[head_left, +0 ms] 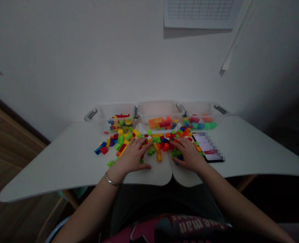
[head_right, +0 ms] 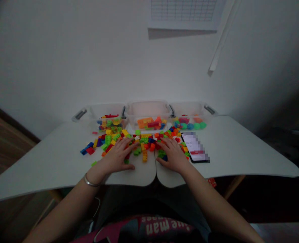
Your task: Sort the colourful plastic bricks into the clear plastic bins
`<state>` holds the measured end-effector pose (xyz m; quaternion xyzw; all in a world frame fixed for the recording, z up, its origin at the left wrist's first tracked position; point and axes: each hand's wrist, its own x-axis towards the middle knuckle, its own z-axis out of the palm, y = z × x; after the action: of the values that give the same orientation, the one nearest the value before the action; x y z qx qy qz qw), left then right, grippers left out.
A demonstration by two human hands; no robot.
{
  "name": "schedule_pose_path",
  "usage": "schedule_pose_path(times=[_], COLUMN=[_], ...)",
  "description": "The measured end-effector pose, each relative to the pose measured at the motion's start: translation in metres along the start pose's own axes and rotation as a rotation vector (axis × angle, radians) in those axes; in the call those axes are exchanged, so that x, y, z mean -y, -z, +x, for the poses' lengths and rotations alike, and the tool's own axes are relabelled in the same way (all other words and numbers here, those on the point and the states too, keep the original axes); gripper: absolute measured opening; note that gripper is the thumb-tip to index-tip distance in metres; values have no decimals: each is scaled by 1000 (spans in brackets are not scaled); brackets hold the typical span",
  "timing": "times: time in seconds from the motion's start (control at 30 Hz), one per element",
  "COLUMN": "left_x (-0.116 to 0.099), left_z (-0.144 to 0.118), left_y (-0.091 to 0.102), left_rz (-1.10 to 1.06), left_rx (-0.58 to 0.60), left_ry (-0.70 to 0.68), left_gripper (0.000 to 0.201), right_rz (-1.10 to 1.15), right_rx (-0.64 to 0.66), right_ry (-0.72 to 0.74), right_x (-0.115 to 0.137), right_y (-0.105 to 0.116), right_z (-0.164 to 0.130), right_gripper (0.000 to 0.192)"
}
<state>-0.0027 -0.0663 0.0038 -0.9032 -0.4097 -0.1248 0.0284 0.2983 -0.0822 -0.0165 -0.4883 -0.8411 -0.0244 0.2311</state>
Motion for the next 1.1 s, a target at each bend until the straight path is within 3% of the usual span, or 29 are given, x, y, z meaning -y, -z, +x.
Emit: schedule_pose_path(times=[0.2,0.47,0.73,0.9,1.03,1.1], left_x=[11,27,34,36,35,34], left_z=[16,36,51,52,55,58], left_y=[-3,-11,-10,1,17,21], left_rz=[10,67,23,-48,-187,-256], left_rx=[-90,-120,-103,-78,-77,-141], left_ry=[-57,-100,-170,-110,-79,-34], left_gripper=[77,66,74,77,55,44], right_rz=[-26,30,29,18,10,22], right_rx=[-44,-96,-111,-158,-265,-298], right_ry=[4,47,59,81,108,128], right_x=[-2,-12,-11,-11,-7,-2], right_y=[-9,-18,-21,-17,-13,-10], right_z=[11,27,31,30,30,31], right_gripper=[54,50,49,47,36,32])
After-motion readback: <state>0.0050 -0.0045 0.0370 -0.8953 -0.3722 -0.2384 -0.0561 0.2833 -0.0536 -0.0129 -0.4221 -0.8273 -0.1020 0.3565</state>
